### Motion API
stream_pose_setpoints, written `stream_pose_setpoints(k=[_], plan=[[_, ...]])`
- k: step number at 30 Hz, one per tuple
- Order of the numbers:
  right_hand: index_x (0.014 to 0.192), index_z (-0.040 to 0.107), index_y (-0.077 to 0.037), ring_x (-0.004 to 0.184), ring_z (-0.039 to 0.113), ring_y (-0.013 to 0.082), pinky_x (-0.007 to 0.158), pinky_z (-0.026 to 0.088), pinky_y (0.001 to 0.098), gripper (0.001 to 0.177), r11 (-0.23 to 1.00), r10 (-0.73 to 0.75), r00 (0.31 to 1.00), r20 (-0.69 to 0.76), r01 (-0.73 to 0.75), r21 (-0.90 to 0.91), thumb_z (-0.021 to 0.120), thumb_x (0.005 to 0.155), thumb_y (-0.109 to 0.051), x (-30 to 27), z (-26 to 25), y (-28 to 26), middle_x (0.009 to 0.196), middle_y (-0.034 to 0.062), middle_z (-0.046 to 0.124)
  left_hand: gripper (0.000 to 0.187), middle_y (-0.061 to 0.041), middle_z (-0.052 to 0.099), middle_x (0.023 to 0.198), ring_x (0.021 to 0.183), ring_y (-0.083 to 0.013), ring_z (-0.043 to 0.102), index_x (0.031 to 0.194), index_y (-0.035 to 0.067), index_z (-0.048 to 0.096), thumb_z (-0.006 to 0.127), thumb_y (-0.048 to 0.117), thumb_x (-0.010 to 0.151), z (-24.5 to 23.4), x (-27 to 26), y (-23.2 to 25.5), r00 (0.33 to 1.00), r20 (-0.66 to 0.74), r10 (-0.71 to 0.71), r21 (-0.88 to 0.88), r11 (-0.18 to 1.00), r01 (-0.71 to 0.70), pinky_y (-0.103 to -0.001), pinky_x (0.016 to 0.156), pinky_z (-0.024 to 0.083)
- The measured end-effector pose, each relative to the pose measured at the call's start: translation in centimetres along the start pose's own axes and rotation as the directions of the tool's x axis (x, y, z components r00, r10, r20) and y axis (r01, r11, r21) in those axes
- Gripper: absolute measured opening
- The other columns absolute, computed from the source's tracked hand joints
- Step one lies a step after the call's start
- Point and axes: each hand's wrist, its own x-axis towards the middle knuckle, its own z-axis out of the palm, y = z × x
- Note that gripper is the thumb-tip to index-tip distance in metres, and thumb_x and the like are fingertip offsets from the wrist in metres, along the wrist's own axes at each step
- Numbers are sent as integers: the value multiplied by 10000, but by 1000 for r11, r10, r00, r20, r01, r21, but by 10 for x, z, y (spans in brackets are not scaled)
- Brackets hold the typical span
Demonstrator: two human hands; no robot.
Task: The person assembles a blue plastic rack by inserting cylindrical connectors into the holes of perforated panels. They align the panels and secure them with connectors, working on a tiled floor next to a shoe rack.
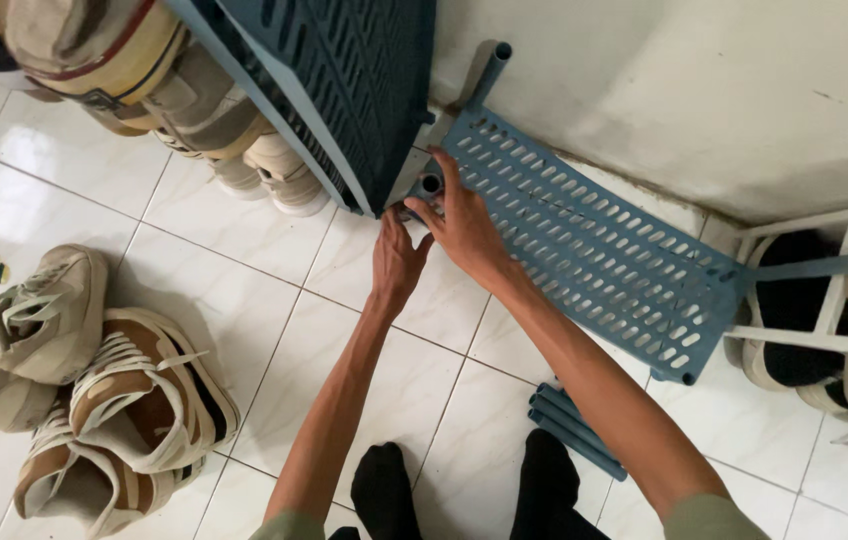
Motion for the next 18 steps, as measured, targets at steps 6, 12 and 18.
stream_pose_setpoints(k=[6,12,18], plan=[[1427,466,-26,1134,695,408,858,598,479,622,972,-73,996,-47,61,-228,744,981,-360,-33,-34,38,1220,254,707,482,-154,628,1224,1164,-347,618,1244,22,553,842,218,911,9,-25,17,998,55,3,178,984,-13,-438,914,535],[1327,582,-12,1115,700,375,941,574,452,609,826,210,970,125,-107,-553,801,879,-360,-87,-75,78,1202,207,709,589,-154,599,1380,1307,-339,526,1298,55,631,843,233,778,48,-25,42,831,250,497,285,782,-554,-490,1064,438],[1382,502,-64,1405,391,437,1144,326,598,858,608,328,921,209,-37,-793,907,696,-385,-130,-99,113,1524,230,408,673,-147,607,1341,1321,-353,517,1265,99,679,885,287,652,78,-21,58,709,438,552,211,704,-679,-518,1078,426]])
